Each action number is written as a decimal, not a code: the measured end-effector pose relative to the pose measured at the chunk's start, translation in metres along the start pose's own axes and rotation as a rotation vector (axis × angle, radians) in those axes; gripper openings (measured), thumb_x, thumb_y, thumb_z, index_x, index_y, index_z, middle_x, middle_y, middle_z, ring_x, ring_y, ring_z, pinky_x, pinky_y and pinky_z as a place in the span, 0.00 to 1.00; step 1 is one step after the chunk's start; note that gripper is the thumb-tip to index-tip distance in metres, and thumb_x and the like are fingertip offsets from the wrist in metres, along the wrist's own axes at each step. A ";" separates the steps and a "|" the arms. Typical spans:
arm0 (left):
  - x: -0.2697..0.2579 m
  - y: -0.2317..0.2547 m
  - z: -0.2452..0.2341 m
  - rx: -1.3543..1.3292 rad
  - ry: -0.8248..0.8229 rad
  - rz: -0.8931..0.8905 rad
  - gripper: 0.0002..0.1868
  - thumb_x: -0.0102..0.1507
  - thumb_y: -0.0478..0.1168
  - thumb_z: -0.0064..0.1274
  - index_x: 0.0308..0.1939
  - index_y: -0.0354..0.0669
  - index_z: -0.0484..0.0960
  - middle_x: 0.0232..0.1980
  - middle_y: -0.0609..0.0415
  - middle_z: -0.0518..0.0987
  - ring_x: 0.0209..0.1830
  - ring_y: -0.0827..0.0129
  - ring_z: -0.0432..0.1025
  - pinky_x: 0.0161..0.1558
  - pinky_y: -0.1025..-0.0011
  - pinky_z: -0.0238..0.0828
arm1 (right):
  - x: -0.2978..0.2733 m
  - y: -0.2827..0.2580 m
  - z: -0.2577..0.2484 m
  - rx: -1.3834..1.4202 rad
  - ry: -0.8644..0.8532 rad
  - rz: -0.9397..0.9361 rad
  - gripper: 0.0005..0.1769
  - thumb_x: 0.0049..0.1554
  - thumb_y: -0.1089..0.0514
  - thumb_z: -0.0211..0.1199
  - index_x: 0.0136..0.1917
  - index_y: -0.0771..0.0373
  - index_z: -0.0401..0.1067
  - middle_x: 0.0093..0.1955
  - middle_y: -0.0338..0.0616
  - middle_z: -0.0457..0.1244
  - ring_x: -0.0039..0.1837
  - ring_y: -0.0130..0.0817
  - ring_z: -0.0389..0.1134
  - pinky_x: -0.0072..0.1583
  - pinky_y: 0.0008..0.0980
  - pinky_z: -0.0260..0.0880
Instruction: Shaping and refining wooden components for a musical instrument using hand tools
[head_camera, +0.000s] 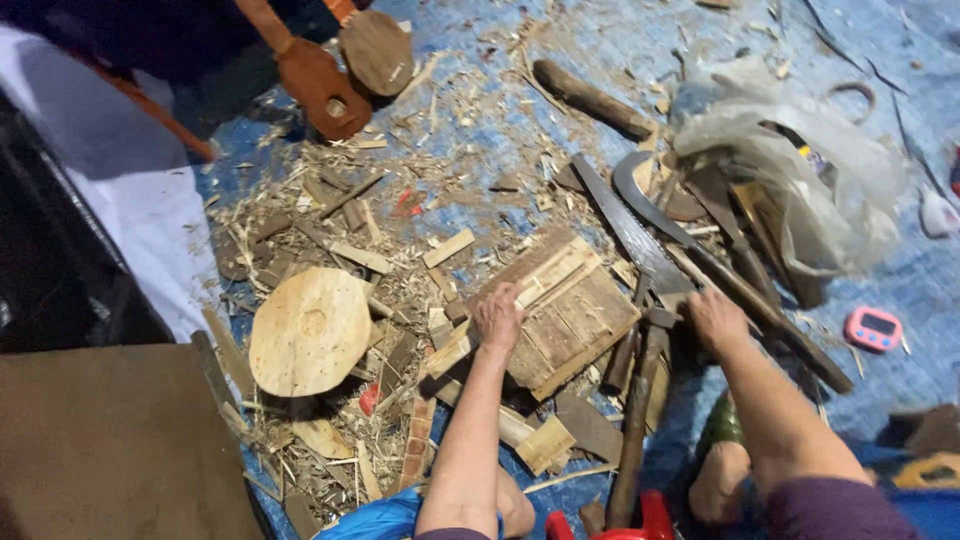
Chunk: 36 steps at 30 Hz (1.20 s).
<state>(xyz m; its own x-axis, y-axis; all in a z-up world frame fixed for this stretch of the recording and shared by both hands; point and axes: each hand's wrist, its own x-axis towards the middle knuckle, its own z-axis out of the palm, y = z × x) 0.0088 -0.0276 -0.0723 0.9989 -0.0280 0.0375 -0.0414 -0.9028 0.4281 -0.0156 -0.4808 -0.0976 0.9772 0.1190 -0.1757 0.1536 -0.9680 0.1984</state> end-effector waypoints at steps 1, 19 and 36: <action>-0.007 0.006 -0.014 -0.002 -0.014 0.010 0.34 0.52 0.45 0.69 0.63 0.69 0.77 0.64 0.69 0.73 0.61 0.58 0.71 0.63 0.50 0.61 | 0.002 -0.004 0.014 0.003 -0.011 0.012 0.13 0.59 0.48 0.57 0.56 0.49 0.67 0.53 0.37 0.65 0.56 0.35 0.74 0.56 0.30 0.77; -0.013 0.056 -0.076 0.019 0.018 0.015 0.27 0.53 0.41 0.67 0.57 0.67 0.84 0.52 0.64 0.82 0.45 0.70 0.72 0.55 0.65 0.62 | 0.062 0.020 -0.428 0.031 -0.372 -0.145 0.19 0.55 0.44 0.71 0.43 0.63 0.79 0.42 0.43 0.71 0.40 0.34 0.70 0.44 0.29 0.76; -0.005 0.028 -0.050 0.024 -0.086 -0.039 0.26 0.52 0.44 0.71 0.54 0.66 0.83 0.57 0.63 0.80 0.57 0.53 0.77 0.56 0.45 0.74 | -0.113 -0.018 -0.436 0.345 -0.393 -0.248 0.21 0.57 0.37 0.63 0.56 0.49 0.80 0.50 0.50 0.74 0.59 0.53 0.74 0.63 0.54 0.73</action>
<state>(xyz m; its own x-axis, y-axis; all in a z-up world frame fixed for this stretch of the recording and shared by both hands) 0.0018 -0.0317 -0.0152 0.9980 -0.0282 -0.0573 -0.0025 -0.9139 0.4059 -0.0648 -0.3807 0.3386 0.7801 0.3241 -0.5351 0.2496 -0.9456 -0.2089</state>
